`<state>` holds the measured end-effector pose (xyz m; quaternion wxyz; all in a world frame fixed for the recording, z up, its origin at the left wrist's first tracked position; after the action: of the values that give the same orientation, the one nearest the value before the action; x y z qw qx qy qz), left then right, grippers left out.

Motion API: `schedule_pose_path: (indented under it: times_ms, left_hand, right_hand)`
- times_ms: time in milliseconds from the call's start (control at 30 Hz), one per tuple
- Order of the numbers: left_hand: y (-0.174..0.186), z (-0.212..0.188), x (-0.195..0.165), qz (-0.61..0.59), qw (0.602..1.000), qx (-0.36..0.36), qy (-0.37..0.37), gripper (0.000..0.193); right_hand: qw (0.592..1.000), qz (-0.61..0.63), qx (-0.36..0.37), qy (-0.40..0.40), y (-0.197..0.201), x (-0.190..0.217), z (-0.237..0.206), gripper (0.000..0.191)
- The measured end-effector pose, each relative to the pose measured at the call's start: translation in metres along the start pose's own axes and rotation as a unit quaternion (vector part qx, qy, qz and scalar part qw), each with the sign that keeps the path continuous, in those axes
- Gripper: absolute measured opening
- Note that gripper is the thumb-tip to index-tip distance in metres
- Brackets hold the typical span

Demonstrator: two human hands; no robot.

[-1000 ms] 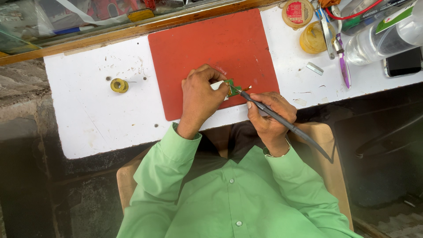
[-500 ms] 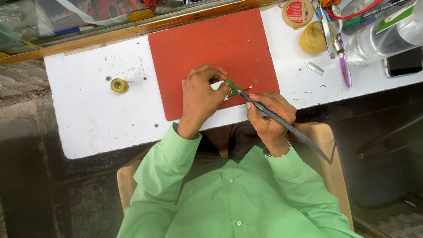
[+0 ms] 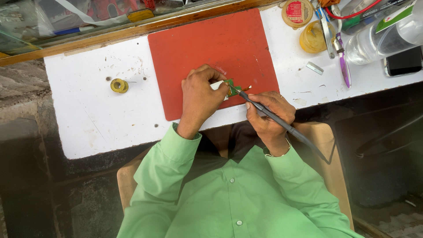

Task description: The person solders a small white electronic module with a green circuit board using a soldering iron and solder wire. They repeatedly apply solder to specific points on the board while holding the module steady on a red mat.

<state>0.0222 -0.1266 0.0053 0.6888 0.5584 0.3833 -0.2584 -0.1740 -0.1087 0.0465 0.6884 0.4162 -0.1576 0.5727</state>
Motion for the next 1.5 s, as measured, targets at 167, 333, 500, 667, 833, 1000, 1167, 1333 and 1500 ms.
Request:
schedule_pose_path:
  times_ms: [167,333,500,667,833,1000,1167,1333,1500]
  left_hand:
    - [-0.0003,0.0004,0.0002,-0.001,1.0,0.001,0.004,0.009]
    - [-0.0001,0.0007,0.0002,0.001,1.0,0.002,0.005,0.009]
    - [-0.0005,0.0011,0.0012,0.0,1.0,0.004,0.004,0.007]
    - [-0.0007,0.0003,0.0015,-0.004,1.0,0.001,0.002,0.008]
    - [-0.0005,0.0001,0.001,0.0,1.0,-0.004,-0.003,0.01]
    - [-0.0007,-0.0007,0.0024,-0.002,1.0,-0.005,0.0,0.011]
    - [0.0007,0.0001,0.0007,0.004,1.0,-0.013,-0.009,0.01]
    - [0.0003,0.0002,0.0008,0.006,1.0,-0.011,-0.002,0.01]
    - [0.0003,-0.0002,0.0004,0.002,1.0,-0.009,-0.006,0.01]
  right_hand:
    - [1.0,0.004,-0.004,-0.007,0.0011,-0.0004,-0.0006,0.014]
    - [1.0,0.004,-0.002,0.002,0.0005,0.0011,0.0006,0.015]
    - [1.0,0.003,0.001,-0.003,-0.0007,0.0008,0.001,0.015]
    - [1.0,0.009,-0.004,-0.016,0.0011,-0.0005,0.0002,0.015]
    - [0.999,0.013,-0.006,-0.03,0.0014,-0.0025,-0.0006,0.015]
    - [1.0,0.012,-0.002,-0.015,0.0009,-0.0008,-0.0006,0.015]
    - [1.0,0.011,-0.001,-0.004,-0.001,-0.0003,-0.0002,0.015]
    - [1.0,0.003,-0.006,0.001,-0.0001,-0.0009,-0.0006,0.014]
    - [1.0,0.003,-0.006,-0.005,0.0003,-0.0027,-0.0011,0.014]
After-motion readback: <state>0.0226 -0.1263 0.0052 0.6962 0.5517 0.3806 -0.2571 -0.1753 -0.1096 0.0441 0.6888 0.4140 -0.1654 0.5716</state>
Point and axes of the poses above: each hand's wrist, its own z-axis towards the middle knuckle, its own y-axis out of the back of the hand, x = y × z, the point moved 9 cm from there along z, towards the middle knuckle, and after that the axes turned 3 degrees about x, right-handed, at the moved point
